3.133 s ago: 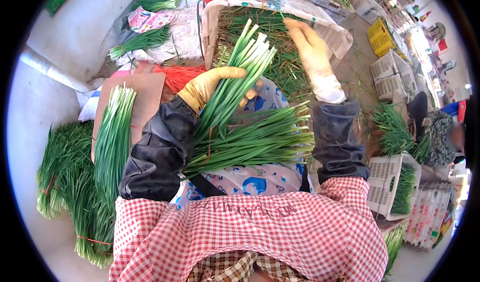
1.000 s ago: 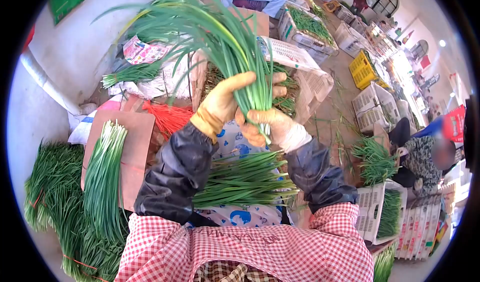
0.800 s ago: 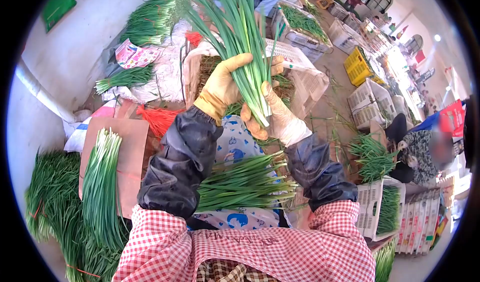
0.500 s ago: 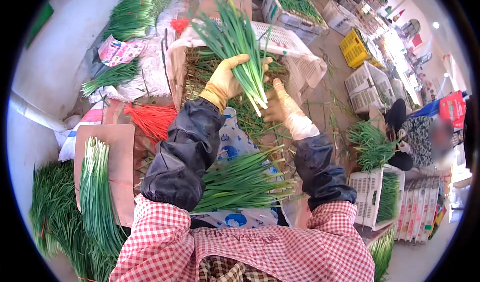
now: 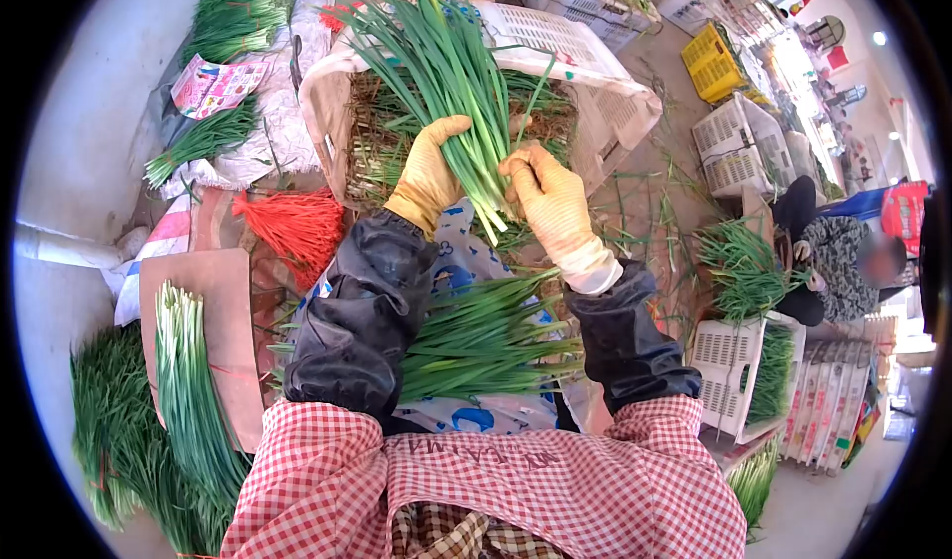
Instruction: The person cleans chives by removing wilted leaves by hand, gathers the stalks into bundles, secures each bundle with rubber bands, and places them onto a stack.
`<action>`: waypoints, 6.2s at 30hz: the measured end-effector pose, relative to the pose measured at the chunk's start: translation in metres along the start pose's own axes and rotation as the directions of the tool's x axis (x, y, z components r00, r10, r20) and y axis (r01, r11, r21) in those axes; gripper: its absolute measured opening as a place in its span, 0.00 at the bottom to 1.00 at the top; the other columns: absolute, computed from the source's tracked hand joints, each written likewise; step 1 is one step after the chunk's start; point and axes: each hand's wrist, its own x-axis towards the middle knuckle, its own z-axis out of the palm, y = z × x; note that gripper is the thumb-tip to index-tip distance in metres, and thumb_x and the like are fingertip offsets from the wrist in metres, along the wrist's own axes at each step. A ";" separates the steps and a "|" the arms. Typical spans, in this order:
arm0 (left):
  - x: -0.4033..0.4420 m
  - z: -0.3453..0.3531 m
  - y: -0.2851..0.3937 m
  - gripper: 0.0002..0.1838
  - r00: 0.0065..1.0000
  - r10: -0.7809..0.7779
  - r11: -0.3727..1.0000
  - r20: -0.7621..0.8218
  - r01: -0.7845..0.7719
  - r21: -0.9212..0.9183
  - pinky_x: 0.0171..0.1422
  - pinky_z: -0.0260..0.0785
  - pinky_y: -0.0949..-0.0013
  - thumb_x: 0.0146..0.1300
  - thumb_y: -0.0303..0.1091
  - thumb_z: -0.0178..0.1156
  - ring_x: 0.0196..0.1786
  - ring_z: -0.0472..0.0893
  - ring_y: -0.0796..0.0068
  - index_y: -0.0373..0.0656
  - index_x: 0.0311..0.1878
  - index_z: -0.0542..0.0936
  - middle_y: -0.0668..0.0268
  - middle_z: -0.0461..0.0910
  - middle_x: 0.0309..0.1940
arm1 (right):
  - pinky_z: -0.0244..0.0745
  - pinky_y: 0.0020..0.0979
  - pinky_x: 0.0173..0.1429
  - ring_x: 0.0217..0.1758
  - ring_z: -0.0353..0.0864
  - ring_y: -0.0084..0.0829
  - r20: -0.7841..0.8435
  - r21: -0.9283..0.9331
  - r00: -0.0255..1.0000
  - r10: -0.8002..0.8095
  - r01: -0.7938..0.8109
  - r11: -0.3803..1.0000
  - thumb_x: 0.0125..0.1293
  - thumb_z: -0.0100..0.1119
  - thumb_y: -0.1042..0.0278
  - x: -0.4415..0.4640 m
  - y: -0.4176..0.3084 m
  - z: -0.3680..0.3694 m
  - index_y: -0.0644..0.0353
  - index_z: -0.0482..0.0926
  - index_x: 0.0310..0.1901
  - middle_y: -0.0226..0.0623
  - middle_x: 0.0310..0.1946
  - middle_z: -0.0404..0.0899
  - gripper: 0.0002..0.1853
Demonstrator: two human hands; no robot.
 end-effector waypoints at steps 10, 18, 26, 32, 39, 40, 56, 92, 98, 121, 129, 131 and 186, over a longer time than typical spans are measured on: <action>-0.006 0.009 0.001 0.36 0.999 -0.015 1.000 -0.036 0.015 -0.022 0.66 0.69 0.49 0.56 0.36 0.56 0.59 0.76 0.43 0.29 0.68 0.62 0.42 0.68 0.65 | 0.74 0.37 0.36 0.30 0.81 0.40 -0.168 -0.583 0.968 -0.188 0.056 0.810 0.60 0.64 0.61 0.007 -0.004 0.004 0.55 0.74 0.39 0.37 0.27 0.81 0.11; -0.027 0.020 -0.008 0.25 0.998 0.049 0.985 -0.041 -0.041 0.167 0.63 0.72 0.57 0.65 0.34 0.56 0.54 0.80 0.57 0.29 0.62 0.69 0.51 0.77 0.57 | 0.75 0.32 0.38 0.29 0.83 0.35 -0.229 -0.193 0.964 -0.135 0.091 0.977 0.63 0.58 0.70 -0.013 -0.003 0.009 0.61 0.78 0.39 0.39 0.26 0.82 0.06; -0.039 0.047 -0.018 0.17 0.954 0.181 0.969 -0.241 -0.130 0.211 0.58 0.75 0.58 0.64 0.31 0.59 0.46 0.81 0.66 0.30 0.52 0.77 0.59 0.82 0.43 | 0.78 0.31 0.46 0.35 0.80 0.30 -0.301 0.744 0.933 0.195 0.102 0.660 0.66 0.58 0.71 -0.053 0.004 -0.009 0.63 0.79 0.40 0.36 0.31 0.80 0.05; -0.054 0.071 0.017 0.16 0.922 0.197 0.768 -0.333 0.066 0.637 0.44 0.78 0.63 0.61 0.30 0.61 0.37 0.82 0.71 0.36 0.51 0.77 0.60 0.82 0.36 | 0.78 0.36 0.46 0.42 0.83 0.39 -0.293 0.496 0.808 0.510 -0.328 0.804 0.66 0.58 0.65 -0.077 0.132 -0.113 0.62 0.77 0.47 0.41 0.38 0.83 0.13; -0.056 0.133 0.001 0.34 0.960 0.268 -0.957 0.075 0.257 0.132 0.42 0.77 0.63 0.56 0.30 0.59 0.39 0.86 0.63 0.34 0.67 0.64 0.61 0.84 0.37 | 0.74 0.42 0.55 0.49 0.80 0.45 0.012 -0.562 0.735 -0.678 0.566 0.603 0.57 0.62 0.71 -0.149 -0.100 -0.050 0.60 0.78 0.50 0.44 0.46 0.81 0.18; -0.055 0.132 -0.004 0.32 0.976 0.186 -0.982 0.113 0.188 -0.008 0.40 0.77 0.64 0.57 0.31 0.58 0.38 0.86 0.64 0.34 0.67 0.65 0.62 0.84 0.36 | 0.72 0.41 0.58 0.53 0.78 0.44 0.089 -0.557 0.739 -0.667 0.592 0.582 0.55 0.64 0.69 -0.154 -0.118 -0.035 0.60 0.75 0.54 0.44 0.50 0.79 0.22; -0.147 0.146 -0.045 0.28 0.830 0.065 -0.996 0.554 0.021 0.085 0.71 0.56 0.47 0.56 0.37 0.57 0.65 0.69 0.63 0.47 0.63 0.69 0.62 0.73 0.56 | 0.76 0.45 0.36 0.34 0.82 0.50 0.009 -0.813 0.876 -0.482 0.287 0.506 0.53 0.63 0.67 -0.086 -0.053 -0.029 0.52 0.77 0.43 0.44 0.30 0.82 0.14; -0.287 0.098 0.037 0.15 0.892 -0.066 0.886 -0.448 0.259 0.385 0.37 0.76 0.66 0.62 0.32 0.63 0.30 0.80 0.69 0.35 0.50 0.77 0.61 0.81 0.31 | 0.75 0.25 0.37 0.30 0.79 0.21 0.216 0.115 0.800 -0.560 0.549 0.828 0.62 0.66 0.59 -0.076 -0.188 0.097 0.54 0.83 0.39 0.29 0.30 0.83 0.10; -0.283 0.074 0.005 0.25 0.949 0.031 0.847 -0.313 0.141 0.512 0.45 0.78 0.65 0.62 0.43 0.64 0.40 0.82 0.69 0.36 0.56 0.74 0.58 0.81 0.43 | 0.75 0.33 0.32 0.27 0.83 0.32 0.356 -0.250 0.881 -0.312 0.412 0.876 0.60 0.66 0.60 -0.112 -0.126 0.114 0.53 0.79 0.36 0.33 0.24 0.81 0.09; -0.266 0.041 0.028 0.25 0.911 -0.158 0.936 -0.380 0.261 0.237 0.42 0.78 0.62 0.66 0.38 0.60 0.41 0.81 0.64 0.42 0.64 0.69 0.58 0.79 0.46 | 0.75 0.28 0.32 0.27 0.82 0.27 0.779 0.441 0.318 -0.540 0.335 0.833 0.58 0.67 0.66 -0.147 -0.139 -0.013 0.61 0.81 0.35 0.35 0.28 0.83 0.09; -0.263 0.060 0.009 0.37 0.950 -0.280 0.930 -0.141 0.305 0.206 0.47 0.75 0.61 0.64 0.46 0.59 0.42 0.83 0.58 0.39 0.72 0.60 0.50 0.80 0.48 | 0.65 0.30 0.66 0.63 0.75 0.36 -0.042 -0.436 0.905 -0.423 0.365 0.823 0.76 0.45 0.55 -0.037 -0.014 -0.150 0.63 0.68 0.66 0.43 0.61 0.75 0.25; -0.257 0.062 -0.003 0.38 0.941 -0.296 0.910 -0.161 0.329 0.251 0.47 0.76 0.60 0.64 0.46 0.60 0.40 0.83 0.56 0.38 0.71 0.60 0.47 0.80 0.48 | 0.56 0.37 0.73 0.70 0.67 0.37 -0.047 0.159 0.964 -0.263 0.267 0.951 0.75 0.40 0.45 -0.033 -0.058 -0.112 0.60 0.67 0.68 0.44 0.67 0.68 0.30; -0.500 0.009 0.147 0.34 0.282 0.919 -0.236 -0.277 0.953 0.189 0.66 0.66 0.60 0.50 0.39 0.64 0.66 0.70 0.55 0.46 0.64 0.71 0.57 0.75 0.60 | 0.76 0.43 0.49 0.44 0.82 0.49 0.973 0.013 0.150 -0.176 0.723 0.690 0.66 0.54 0.54 -0.066 -0.146 0.181 0.60 0.79 0.48 0.49 0.39 0.82 0.18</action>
